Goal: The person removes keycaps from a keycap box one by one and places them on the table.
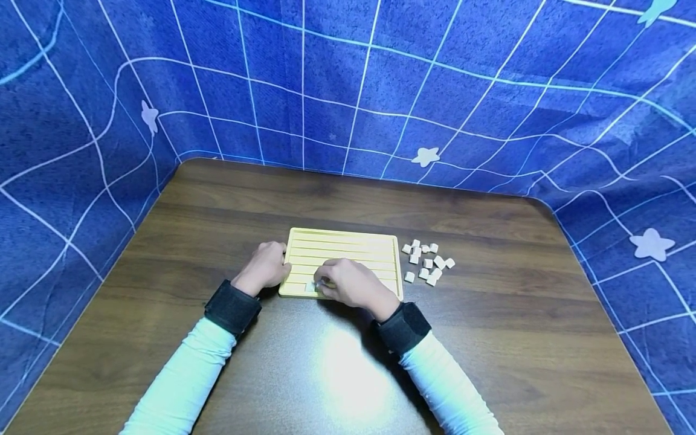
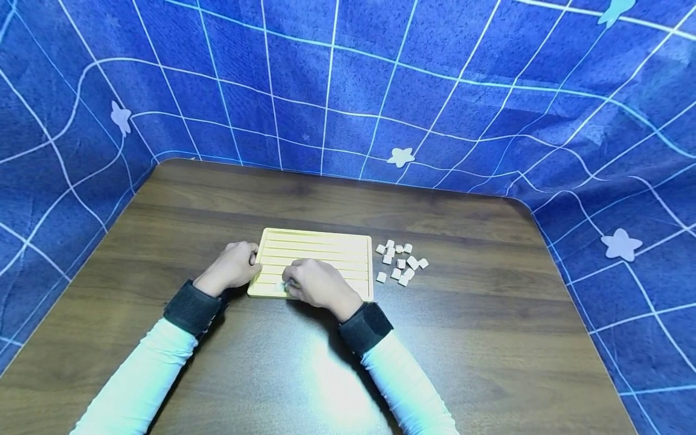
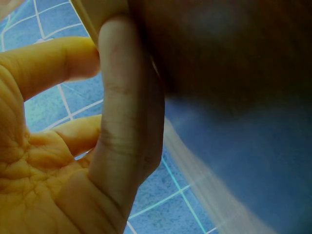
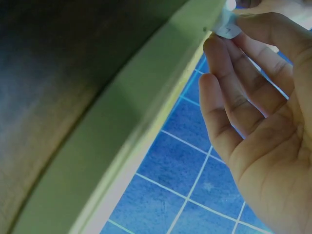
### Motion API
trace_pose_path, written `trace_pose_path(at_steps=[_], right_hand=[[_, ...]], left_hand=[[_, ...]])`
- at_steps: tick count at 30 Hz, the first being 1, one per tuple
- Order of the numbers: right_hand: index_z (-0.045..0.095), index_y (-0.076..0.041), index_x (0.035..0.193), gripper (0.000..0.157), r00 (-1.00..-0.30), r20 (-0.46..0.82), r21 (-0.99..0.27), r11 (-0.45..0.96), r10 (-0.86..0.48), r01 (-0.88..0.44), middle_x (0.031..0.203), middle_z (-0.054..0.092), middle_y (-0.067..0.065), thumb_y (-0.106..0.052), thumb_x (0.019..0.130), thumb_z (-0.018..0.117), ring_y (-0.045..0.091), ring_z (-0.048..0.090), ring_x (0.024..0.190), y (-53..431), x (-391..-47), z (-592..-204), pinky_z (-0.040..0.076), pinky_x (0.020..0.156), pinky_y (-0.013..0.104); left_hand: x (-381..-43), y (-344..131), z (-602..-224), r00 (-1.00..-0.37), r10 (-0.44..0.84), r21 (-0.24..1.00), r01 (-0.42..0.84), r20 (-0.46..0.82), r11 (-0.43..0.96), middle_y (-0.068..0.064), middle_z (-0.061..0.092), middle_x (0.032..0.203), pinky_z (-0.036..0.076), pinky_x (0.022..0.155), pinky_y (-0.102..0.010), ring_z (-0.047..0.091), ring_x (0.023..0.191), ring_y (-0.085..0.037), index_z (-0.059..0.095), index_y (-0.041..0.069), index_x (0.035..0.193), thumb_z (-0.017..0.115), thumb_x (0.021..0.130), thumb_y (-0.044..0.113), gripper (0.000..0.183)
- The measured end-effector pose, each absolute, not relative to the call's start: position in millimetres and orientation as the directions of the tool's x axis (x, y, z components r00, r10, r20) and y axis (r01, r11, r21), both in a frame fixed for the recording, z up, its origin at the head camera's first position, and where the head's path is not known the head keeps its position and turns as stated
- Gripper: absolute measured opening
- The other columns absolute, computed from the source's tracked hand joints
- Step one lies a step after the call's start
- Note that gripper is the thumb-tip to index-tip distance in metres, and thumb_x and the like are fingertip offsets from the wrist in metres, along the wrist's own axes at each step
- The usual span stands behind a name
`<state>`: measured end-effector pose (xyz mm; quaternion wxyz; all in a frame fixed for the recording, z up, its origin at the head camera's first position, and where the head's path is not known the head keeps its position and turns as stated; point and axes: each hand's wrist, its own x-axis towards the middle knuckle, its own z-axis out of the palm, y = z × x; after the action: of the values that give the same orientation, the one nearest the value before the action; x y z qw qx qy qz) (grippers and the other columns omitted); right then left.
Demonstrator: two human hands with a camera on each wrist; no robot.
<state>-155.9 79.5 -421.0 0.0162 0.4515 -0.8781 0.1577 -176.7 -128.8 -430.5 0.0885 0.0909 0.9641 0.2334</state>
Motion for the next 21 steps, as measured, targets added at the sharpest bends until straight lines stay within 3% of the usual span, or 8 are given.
trace_pose_path(at_steps=[6, 13, 21], right_hand=[[0.069, -0.010, 0.089, 0.008, -0.587, 0.217, -0.272, 0.529, -0.780, -0.804, 0.086, 0.069, 0.001, -0.012, 0.083, 0.065, 0.009, 0.062, 0.072, 86, -157, -413, 0.055, 0.063, 0.027], [0.070, -0.008, 0.091, 0.012, -0.623, 0.225, -0.305, 0.553, -0.749, -0.775, 0.089, 0.070, 0.003, -0.011, 0.081, 0.065, 0.012, 0.063, 0.072, 96, -159, -408, 0.056, 0.064, 0.029], [0.069, -0.005, 0.091, 0.012, -0.645, 0.250, -0.328, 0.563, -0.722, -0.758, 0.088, 0.072, 0.005, -0.008, 0.080, 0.064, 0.014, 0.065, 0.078, 115, -162, -409, 0.057, 0.071, 0.031]], left_hand=[[-176, -129, -430, -0.966, 0.211, 0.463, 0.122, -0.147, 0.878, -0.005, 0.046, 0.065, 0.043, 0.061, -0.038, 0.048, 0.066, -0.025, 0.051, 0.004, 0.072, 0.056, 0.082, 0.008, 0.012], [-176, -130, -427, -0.961, 0.200, 0.480, 0.086, -0.190, 0.873, -0.005, 0.044, 0.065, 0.041, 0.061, -0.036, 0.046, 0.065, -0.025, 0.056, 0.001, 0.084, 0.055, 0.085, 0.009, 0.008], [-177, -129, -427, -0.961, 0.206, 0.472, 0.098, -0.184, 0.876, -0.005, 0.044, 0.066, 0.042, 0.063, -0.036, 0.047, 0.067, -0.025, 0.058, 0.000, 0.085, 0.055, 0.085, 0.009, 0.009]])
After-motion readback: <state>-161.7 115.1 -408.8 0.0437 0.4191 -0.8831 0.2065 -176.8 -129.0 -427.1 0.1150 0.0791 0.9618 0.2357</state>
